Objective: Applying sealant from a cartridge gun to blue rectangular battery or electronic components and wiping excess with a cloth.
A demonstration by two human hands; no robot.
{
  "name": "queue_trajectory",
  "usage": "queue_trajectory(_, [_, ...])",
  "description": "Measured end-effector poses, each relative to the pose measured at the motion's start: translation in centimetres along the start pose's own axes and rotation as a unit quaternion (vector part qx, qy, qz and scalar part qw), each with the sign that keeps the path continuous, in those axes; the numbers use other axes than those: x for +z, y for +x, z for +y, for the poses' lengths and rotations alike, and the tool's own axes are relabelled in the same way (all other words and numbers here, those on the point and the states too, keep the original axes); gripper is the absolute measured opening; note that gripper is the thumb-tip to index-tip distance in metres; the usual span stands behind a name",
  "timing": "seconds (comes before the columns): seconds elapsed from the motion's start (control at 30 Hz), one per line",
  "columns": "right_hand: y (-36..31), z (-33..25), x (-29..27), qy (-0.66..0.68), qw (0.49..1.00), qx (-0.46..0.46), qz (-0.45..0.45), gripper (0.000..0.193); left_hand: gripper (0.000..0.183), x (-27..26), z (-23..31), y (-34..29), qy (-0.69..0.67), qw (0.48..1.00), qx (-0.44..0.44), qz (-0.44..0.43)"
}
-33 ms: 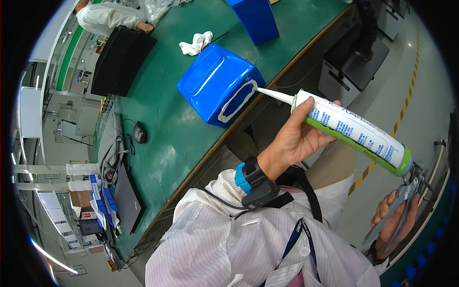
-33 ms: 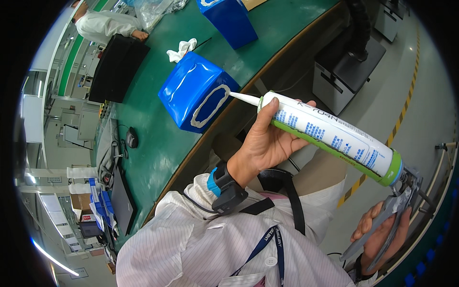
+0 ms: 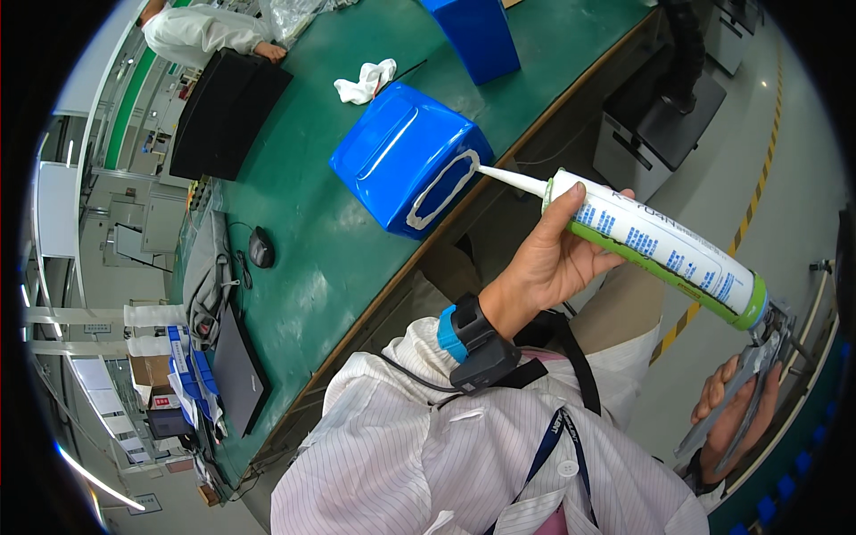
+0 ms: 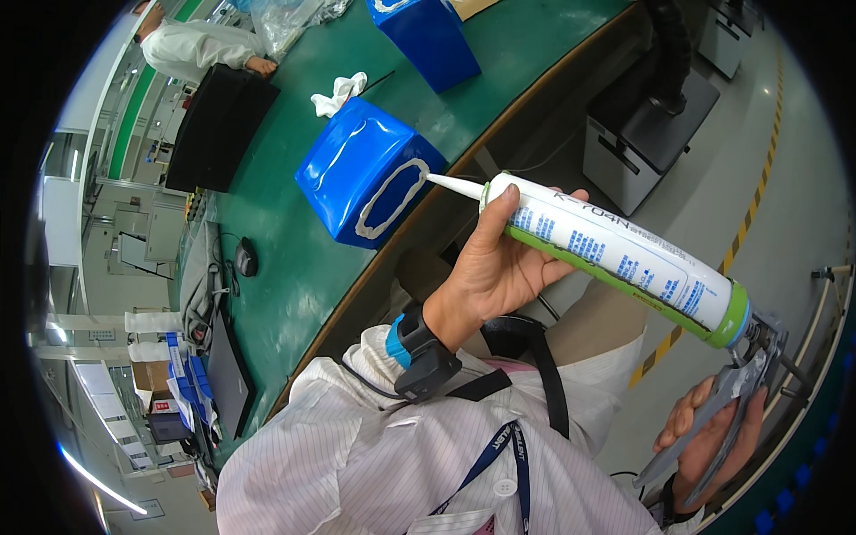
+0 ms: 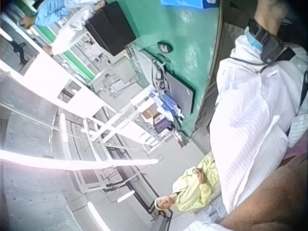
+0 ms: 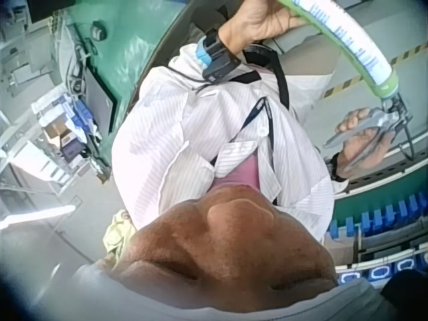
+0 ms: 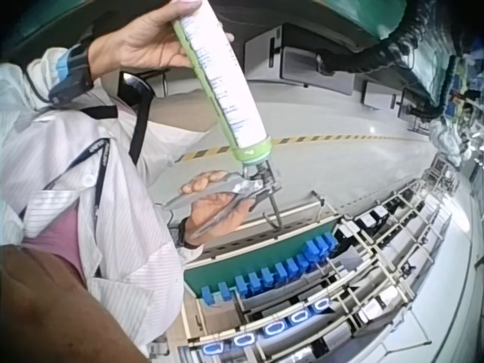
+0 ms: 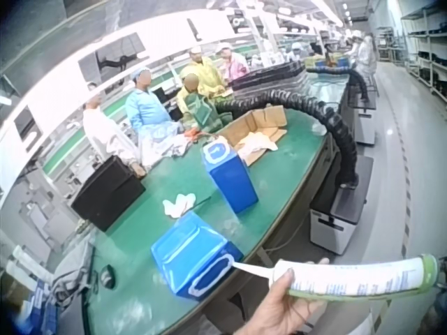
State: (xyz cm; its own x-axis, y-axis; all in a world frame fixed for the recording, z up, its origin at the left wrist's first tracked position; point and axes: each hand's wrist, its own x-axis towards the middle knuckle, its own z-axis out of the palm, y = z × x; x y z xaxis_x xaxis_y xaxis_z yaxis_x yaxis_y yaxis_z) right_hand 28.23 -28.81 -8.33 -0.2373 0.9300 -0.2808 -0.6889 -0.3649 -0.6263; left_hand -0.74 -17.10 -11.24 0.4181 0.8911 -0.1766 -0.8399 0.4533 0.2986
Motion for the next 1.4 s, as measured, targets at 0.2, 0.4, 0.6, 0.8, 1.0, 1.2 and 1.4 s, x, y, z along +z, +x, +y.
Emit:
queue_trajectory(0.2, [-0.5,0.0,0.4,0.004,1.0,0.009,0.021,0.067,0.048,0.1,-0.3,-0.4,-0.006,1.0,0.004,0.015])
queue_trajectory(0.4, [-0.1,0.4,0.3,0.025,0.999,0.022,0.021,0.067,0.049,-0.7,-0.2,-0.6,-0.007,1.0,0.003,0.018])
queue_trajectory(0.6, [-0.9,0.1,0.6,0.016,0.999,0.016,0.042,0.067,0.05,-0.1,-0.9,0.0,-0.016,1.0,-0.011,0.017])
queue_trajectory(0.8, [-0.6,0.2,0.1,0.02,1.0,0.004,0.012,0.067,0.051,0.0,-0.5,0.3,-0.007,1.0,-0.013,0.008])
queue_trajectory(1.0, [-0.2,0.4,-0.3,0.025,1.0,0.012,0.008,0.066,0.051,-0.1,-0.3,0.2,0.002,1.0,-0.009,0.019])
queue_trajectory(1.2, [-0.4,0.9,-0.9,0.017,1.0,-0.002,-0.001,0.065,0.051,0.2,-0.2,0.3,0.012,1.0,-0.007,0.015])
queue_trajectory(1.4, [-0.7,2.4,-0.9,0.03,0.999,-0.002,0.027,0.065,0.052,0.3,0.3,-0.6,0.045,0.999,-0.008,0.028])
